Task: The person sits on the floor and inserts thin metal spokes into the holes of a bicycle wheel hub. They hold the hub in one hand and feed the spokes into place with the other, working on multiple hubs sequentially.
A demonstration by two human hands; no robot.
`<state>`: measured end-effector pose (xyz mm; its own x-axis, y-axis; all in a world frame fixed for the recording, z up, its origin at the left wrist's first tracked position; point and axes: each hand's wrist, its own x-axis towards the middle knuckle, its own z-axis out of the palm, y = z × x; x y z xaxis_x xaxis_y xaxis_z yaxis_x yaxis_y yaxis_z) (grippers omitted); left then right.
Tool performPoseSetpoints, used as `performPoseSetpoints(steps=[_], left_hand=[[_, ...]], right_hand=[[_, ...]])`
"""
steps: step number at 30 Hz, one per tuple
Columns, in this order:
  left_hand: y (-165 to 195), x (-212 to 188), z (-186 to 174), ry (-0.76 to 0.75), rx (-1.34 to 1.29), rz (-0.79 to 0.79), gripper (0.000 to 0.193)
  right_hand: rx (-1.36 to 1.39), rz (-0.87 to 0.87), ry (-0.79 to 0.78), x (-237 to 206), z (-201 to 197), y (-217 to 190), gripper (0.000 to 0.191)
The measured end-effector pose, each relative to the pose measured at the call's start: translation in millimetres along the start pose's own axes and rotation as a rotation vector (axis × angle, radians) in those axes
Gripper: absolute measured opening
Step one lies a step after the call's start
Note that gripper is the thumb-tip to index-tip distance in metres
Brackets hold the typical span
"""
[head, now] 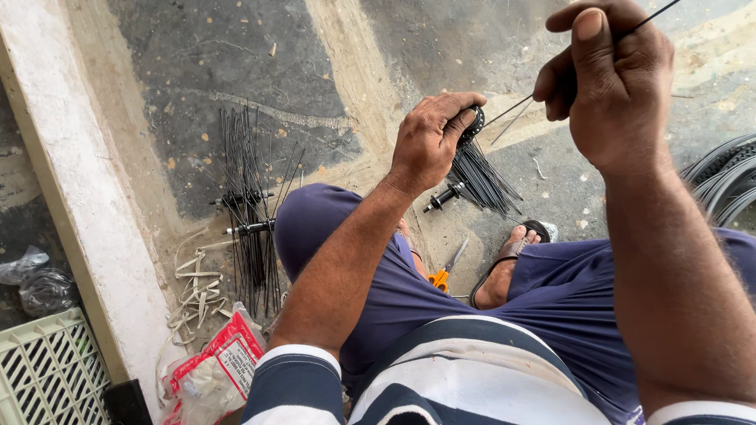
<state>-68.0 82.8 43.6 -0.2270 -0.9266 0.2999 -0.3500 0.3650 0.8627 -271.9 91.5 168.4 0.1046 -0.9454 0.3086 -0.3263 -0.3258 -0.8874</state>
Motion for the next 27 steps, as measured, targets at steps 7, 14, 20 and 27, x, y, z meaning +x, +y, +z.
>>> performPoseSetpoints(steps=[7,14,20,27], left_hand=[[-3,-1,1,0.047,-0.018,0.081,0.019],[-2,-2,1,0.02,0.031,0.044,0.02],[1,3,4,0.015,0.023,-0.048,0.018],[10,11,-4,0.089,0.025,-0.016,0.018]], right_hand=[[0.025,-0.02,-0.002,4,6,12,0.046],[-0.304,0.36,-0.113,21,21,-13,0.036],[-0.875,-0.379,-0.314,40,37,-1,0.037],[0.3,0.332,0.048,43,4,131,0.047]])
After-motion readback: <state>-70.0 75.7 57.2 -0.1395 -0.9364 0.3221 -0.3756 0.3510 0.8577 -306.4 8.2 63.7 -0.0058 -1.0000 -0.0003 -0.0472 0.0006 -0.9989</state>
